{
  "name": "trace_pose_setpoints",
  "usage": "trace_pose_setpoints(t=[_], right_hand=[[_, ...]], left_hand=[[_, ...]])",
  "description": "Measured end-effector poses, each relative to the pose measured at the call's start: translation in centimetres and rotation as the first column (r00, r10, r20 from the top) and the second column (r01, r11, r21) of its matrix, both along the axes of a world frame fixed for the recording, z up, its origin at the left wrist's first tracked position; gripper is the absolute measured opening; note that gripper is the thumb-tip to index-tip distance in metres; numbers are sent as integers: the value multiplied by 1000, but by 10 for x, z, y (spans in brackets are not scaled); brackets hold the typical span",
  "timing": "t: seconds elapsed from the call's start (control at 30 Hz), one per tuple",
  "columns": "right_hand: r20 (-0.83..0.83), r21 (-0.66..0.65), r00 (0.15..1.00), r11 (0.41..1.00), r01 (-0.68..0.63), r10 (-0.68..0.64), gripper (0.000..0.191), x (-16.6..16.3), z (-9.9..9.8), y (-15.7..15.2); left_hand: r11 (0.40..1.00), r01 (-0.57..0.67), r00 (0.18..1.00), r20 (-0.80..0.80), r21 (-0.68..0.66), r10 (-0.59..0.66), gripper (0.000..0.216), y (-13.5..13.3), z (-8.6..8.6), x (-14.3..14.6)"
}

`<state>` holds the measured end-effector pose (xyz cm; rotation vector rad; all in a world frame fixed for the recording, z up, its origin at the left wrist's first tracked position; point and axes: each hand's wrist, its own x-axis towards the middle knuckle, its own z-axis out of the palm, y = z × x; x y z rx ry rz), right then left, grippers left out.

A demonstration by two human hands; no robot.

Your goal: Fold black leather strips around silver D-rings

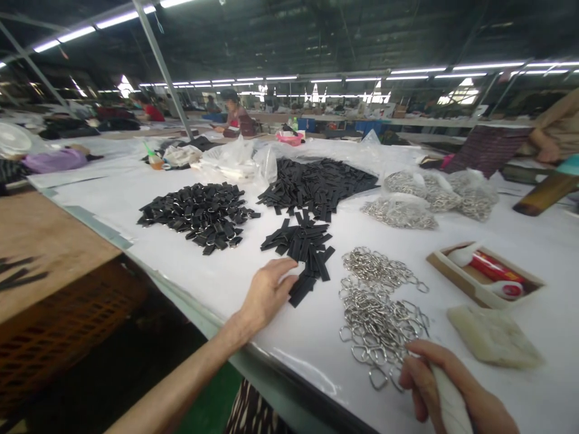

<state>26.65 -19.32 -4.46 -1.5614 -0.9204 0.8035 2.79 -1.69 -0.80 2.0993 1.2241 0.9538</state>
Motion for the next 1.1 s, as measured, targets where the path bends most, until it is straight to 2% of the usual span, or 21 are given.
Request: trace_pose_setpoints(t=[0.07,0.13,0.2,0.3,0.4,0.5,0.57,0.8,0.97,1.1], right_hand=[[-46,-46,998,998,-50,48,40,4,-3,0],[-59,-71,996,995,-72,68,42,2,-2,-1],[-10,-57,1000,998,-20,19,40,-6,-1,-1],[113,30,987,994,109,-111,34,-16,0,-3],[166,45,983,997,68,-74,31,-13,-2,-5],[180,30,984,1000,-8,3,31,-3,-7,-5],[179,35,984,999,-12,6,32,-2,-9,-4],[136,62,980,988,140,-147,40,-24,-8,0],[85,-27,995,998,52,-49,40,-12,-8,-4],[-23,-30,1000,1000,8,-9,35,-6,-4,-5]], left_hand=[[986,163,981,-117,40,-158,23,0,0,21],[962,269,941,-228,54,-251,33,6,-1,38],[949,309,905,-324,55,-276,40,14,-4,50],[949,310,869,-424,64,-255,29,21,-10,59],[935,344,839,-476,86,-265,22,19,-12,56],[913,392,816,-502,115,-287,21,8,-10,44],[900,416,805,-512,130,-298,23,0,-7,36],[846,509,776,-510,159,-372,27,-15,-6,15],[863,471,818,-456,181,-351,35,-16,-8,8],[910,304,930,-293,283,-220,32,-17,-1,1]])
